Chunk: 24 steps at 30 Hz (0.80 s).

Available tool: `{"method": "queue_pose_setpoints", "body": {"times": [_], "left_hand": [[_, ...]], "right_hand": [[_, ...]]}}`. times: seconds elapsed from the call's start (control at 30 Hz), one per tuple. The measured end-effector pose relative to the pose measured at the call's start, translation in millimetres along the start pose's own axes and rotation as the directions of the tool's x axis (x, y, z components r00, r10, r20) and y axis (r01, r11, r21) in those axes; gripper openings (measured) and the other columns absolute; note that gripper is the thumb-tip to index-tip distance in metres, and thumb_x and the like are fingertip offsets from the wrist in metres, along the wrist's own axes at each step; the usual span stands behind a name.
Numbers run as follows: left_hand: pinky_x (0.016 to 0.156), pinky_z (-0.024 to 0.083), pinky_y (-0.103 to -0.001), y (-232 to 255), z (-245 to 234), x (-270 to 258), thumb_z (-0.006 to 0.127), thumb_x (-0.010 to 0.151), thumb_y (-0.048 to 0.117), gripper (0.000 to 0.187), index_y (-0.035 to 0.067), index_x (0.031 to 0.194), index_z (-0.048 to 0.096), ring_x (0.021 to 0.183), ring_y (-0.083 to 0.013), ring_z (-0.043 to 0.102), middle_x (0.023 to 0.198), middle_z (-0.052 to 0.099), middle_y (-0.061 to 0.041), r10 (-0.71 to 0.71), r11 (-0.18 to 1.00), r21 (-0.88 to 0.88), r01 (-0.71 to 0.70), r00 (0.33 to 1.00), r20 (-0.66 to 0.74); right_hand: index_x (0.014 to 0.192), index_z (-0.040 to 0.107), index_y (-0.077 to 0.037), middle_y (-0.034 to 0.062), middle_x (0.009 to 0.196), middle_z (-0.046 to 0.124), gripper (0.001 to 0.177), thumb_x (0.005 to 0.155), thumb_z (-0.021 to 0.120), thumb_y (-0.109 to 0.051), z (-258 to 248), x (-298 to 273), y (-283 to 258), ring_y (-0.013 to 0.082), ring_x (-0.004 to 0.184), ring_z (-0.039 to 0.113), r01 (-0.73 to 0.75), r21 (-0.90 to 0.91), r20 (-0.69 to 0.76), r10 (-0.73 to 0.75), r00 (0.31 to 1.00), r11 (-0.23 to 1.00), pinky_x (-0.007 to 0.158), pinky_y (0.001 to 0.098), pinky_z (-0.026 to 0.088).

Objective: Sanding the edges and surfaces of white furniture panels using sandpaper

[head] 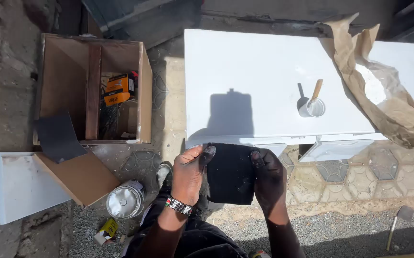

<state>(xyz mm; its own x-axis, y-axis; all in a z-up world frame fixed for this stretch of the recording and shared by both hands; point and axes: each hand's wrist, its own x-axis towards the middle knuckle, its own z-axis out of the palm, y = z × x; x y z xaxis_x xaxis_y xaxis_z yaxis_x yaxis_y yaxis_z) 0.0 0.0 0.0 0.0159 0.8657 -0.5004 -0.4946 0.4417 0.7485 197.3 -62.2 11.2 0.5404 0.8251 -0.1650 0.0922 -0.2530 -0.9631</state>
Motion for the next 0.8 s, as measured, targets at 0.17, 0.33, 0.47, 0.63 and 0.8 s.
{"method": "queue_pose_setpoints", "body": {"times": [0.17,0.33,0.47,0.63,0.8], "left_hand": [[0.08,0.061,-0.029,10.5,62.9,-37.6,0.099,0.1,0.013,0.013,0.003,0.107,0.094,0.097,-0.0104,0.069,0.095,0.084,-0.01,0.005,0.979,0.196,-0.049,0.975,0.221],[0.069,0.07,-0.032,-11.8,94.1,-54.3,0.1,0.1,0.022,0.033,0.003,0.127,0.093,0.085,-0.0156,0.083,0.094,0.085,-0.009,-0.385,0.852,0.515,0.09,0.776,0.501],[0.068,0.07,-0.034,-39.5,82.9,-52.2,0.098,0.096,0.018,0.018,0.004,0.105,0.09,0.076,-0.016,0.082,0.083,0.079,-0.007,-0.562,0.734,0.671,0.102,0.646,0.516],[0.057,0.047,-0.021,-1.5,108.7,-73.5,0.094,0.093,0.019,0.023,0.008,0.08,0.079,0.059,-0.0083,0.063,0.062,0.058,-0.003,-0.593,0.662,0.74,-0.123,0.519,0.616],[0.065,0.045,-0.019,1.5,103.5,-105.3,0.098,0.09,0.018,0.024,0.008,0.081,0.078,0.07,-0.005,0.054,0.068,0.051,0.003,-0.807,0.471,0.786,-0.401,0.165,0.568]], "right_hand": [[0.09,0.08,-0.008,0.0043,0.076,0.064,0.031,0.119,0.078,-0.021,-40.5,-65.2,-100.4,0.015,0.076,0.053,-0.015,0.114,-0.316,0.05,0.947,0.993,0.076,0.0324,0.051],[0.099,0.078,-0.006,0.0028,0.082,0.055,0.035,0.129,0.065,-0.02,-91.7,-96.8,-85.1,0.0164,0.086,0.046,0.018,0.08,-0.59,0.033,0.807,0.997,0.084,0.037,0.045],[0.105,0.082,-0.007,-0.0024,0.087,0.059,0.027,0.127,0.07,-0.018,-102.4,-140.7,-68.3,0.0137,0.092,0.048,0.015,0.052,-0.717,0.027,0.696,0.999,0.091,0.0356,0.047],[0.104,0.081,-0.004,0.0044,0.087,0.067,0.028,0.126,0.074,-0.019,-83.6,-177.3,-51.2,0.019,0.091,0.051,-0.007,0.031,-0.878,0.031,0.478,0.999,0.094,0.0459,0.053],[0.108,0.081,0.002,0.0187,0.093,0.074,0.025,0.124,0.075,-0.016,-62.8,-249.8,21.7,0.0218,0.103,0.057,-0.064,0.065,-0.992,0.072,0.107,0.996,0.101,0.0522,0.053]]}}
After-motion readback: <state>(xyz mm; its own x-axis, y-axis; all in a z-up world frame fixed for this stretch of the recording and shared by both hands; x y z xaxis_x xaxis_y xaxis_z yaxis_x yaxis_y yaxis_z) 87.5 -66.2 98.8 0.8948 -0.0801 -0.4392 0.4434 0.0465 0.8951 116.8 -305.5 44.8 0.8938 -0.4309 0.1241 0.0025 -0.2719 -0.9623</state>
